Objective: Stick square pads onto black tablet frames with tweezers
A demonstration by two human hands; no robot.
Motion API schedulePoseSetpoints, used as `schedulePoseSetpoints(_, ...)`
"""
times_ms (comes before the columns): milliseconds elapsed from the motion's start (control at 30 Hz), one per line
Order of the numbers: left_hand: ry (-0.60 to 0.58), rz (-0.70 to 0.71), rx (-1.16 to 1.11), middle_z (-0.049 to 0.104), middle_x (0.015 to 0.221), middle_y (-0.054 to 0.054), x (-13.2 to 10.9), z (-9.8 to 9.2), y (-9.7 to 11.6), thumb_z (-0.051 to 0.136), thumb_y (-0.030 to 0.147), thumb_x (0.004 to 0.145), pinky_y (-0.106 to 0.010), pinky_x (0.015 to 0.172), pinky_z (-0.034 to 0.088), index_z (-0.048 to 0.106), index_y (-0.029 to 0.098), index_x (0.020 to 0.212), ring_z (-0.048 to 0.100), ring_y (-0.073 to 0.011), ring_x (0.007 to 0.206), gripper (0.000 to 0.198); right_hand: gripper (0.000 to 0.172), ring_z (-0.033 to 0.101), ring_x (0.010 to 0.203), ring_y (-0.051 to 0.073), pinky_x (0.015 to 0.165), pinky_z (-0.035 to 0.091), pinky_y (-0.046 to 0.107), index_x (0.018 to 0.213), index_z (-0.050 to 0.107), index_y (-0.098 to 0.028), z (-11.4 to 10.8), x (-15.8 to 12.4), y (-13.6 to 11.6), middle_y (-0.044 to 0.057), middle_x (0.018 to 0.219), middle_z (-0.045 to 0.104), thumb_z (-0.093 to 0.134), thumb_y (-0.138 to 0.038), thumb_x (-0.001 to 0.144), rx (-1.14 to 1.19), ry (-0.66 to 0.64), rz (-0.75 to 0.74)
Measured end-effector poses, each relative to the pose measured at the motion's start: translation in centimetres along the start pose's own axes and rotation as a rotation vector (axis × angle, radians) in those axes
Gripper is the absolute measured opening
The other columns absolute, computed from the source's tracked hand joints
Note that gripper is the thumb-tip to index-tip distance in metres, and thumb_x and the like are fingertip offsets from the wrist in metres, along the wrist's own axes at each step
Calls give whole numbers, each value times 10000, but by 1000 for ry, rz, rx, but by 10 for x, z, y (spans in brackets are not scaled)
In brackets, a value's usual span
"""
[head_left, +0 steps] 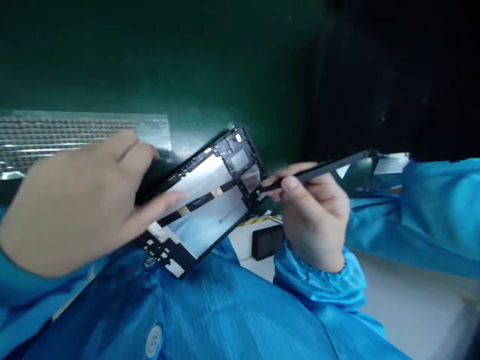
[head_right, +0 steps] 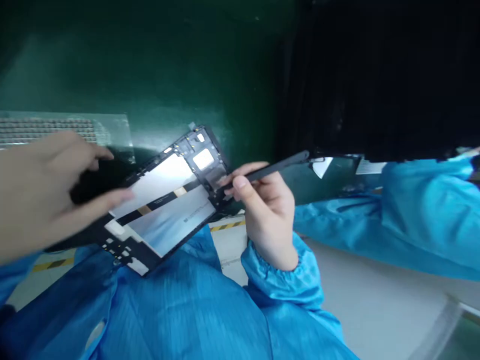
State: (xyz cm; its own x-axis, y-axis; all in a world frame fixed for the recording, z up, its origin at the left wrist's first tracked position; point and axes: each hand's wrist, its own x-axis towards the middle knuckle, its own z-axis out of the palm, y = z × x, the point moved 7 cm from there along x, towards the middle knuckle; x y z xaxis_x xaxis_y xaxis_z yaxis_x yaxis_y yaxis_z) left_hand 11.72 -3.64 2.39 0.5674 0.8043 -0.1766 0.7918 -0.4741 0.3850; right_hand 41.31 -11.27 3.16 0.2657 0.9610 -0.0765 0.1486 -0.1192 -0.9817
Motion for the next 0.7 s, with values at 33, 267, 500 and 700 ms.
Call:
schedulePoseSetpoints(33,-36,45,50,635,1102,-166,-7,10,12,309,934,938,-498,832,527,699,175,1187,624,-323,900,889,64,748,792,157,703,628,283,1052,794,-252,-12,-13,7,15,918,808,816,-284,1001,-49,33,15)
schedulePoseSetpoints(267,-90,86,135,576,1323,-271,-21,38,30,358,880,925,-695,1012,545,500,103,1539,593,-524,1225,1000,130,768,968,155,839,664,295,1142,745,-273,-19,-43,31,22,1007,758,696,-183,1063,-49,21,-136)
schedulePoseSetpoints(500,-106,35,121,563,1201,-200,-23,39,24,346,960,870,-696,947,550,509,183,1501,623,-496,1120,1014,168,766,985,187,830,668,354,1174,697,-268,-16,-43,33,43,1040,756,657,-147,1065,-126,4,-214)
schedulePoseSetpoints(700,-66,62,137,541,1147,-190,-19,34,29,297,931,915,-705,929,576,492,166,1502,620,-467,1073,983,235,769,1045,251,927,634,464,1155,744,-270,-23,-45,14,72,1084,793,695,-105,995,-364,38,-345)
